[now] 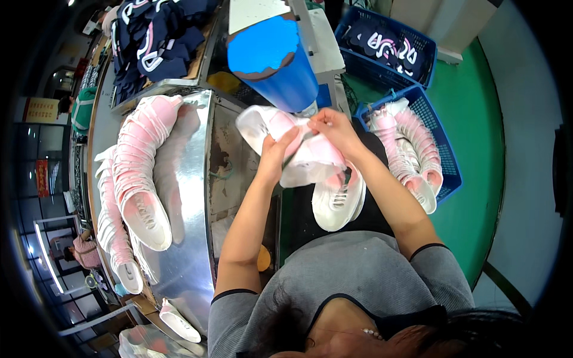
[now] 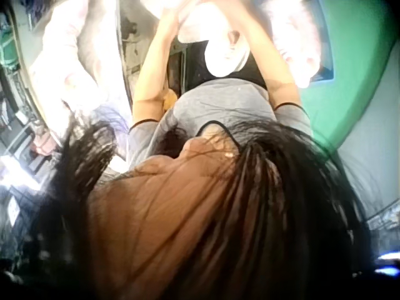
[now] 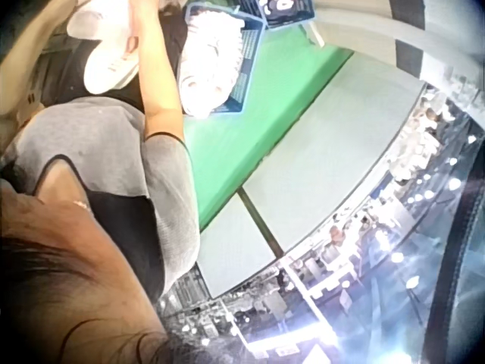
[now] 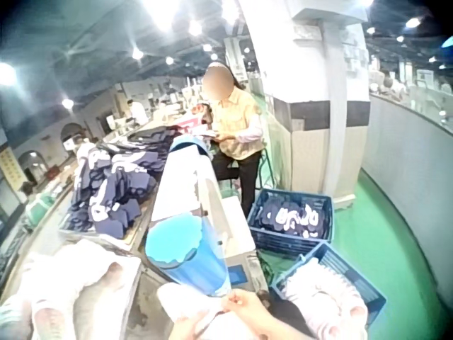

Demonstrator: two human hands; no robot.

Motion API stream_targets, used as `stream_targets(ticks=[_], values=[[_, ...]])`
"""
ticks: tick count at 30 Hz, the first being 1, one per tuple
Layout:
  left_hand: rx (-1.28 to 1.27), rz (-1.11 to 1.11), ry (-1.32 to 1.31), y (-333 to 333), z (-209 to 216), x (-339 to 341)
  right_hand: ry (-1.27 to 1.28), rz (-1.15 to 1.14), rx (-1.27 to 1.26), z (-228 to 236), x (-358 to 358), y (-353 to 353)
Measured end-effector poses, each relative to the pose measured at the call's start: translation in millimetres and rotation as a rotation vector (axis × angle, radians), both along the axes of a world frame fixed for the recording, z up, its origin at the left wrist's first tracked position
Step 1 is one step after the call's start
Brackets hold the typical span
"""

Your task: The person picks up shoe tongues from a bin and uses a machine to attach them to shoe uppers.

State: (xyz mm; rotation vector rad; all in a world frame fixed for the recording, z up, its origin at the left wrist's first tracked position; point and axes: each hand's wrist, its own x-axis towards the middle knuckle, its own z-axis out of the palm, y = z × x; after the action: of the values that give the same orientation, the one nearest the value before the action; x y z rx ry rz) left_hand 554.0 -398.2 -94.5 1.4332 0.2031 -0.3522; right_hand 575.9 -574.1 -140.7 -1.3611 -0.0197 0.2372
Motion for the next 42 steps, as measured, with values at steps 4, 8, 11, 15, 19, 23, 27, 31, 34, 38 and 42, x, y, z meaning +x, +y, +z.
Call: stream_targets(ticks=[4, 8, 11, 15, 19, 23, 27, 31, 34, 38, 42], values=[[-0.112, 0.064, 0.029, -1.8, -16.6, 21.8, 0.042, 0.003, 0.054, -8.5, 24.4, 0.3], [-0.082, 0.047, 0.040, -6.2, -21.4, 45.1, 0.101, 0.012, 0.132, -19.7, 33.1, -4.6], [-0.351, 0.121, 0.250, -0.2, -38.8, 59.3, 0.132, 0.076, 0.024, -20.6, 48.7, -7.3], [-0.658, 0.319, 0.416, -9.7, -25.9, 68.9, 0.270, 0.013, -0.013, -2.9, 64.4, -11.9], [-0.443, 0.484, 0.216, 36.7, -25.7, 40.6, 0.254, -0.096, 0.262, -10.8, 42.7, -53.6], [-0.028, 0.367, -0.018, 16.9, 13.3, -67.2, 0.288, -0.215, 0.373, 12.3, -4.3, -55.2], [0.031, 0.174, -0.078, -15.5, 20.5, -81.4, 0.136, -0.131, 0.174, 15.8, -38.3, -0.1], [0.098, 0.252, -0.221, -24.8, 24.1, -50.1, 0.093, -0.165, 0.433, 14.2, -34.1, 17.7], [0.098, 0.309, -0.176, -12.4, 12.4, -54.2, 0.194, -0.317, 0.673, -0.4, -30.6, 15.3], [0.058, 0.447, -0.149, 11.2, 0.6, -71.0, 0.266, -0.401, 0.714, -13.8, -32.5, -4.1], [0.145, 0.351, -0.188, -21.7, 4.1, -64.0, 0.317, -0.285, 0.663, -12.3, -43.2, 35.1]])
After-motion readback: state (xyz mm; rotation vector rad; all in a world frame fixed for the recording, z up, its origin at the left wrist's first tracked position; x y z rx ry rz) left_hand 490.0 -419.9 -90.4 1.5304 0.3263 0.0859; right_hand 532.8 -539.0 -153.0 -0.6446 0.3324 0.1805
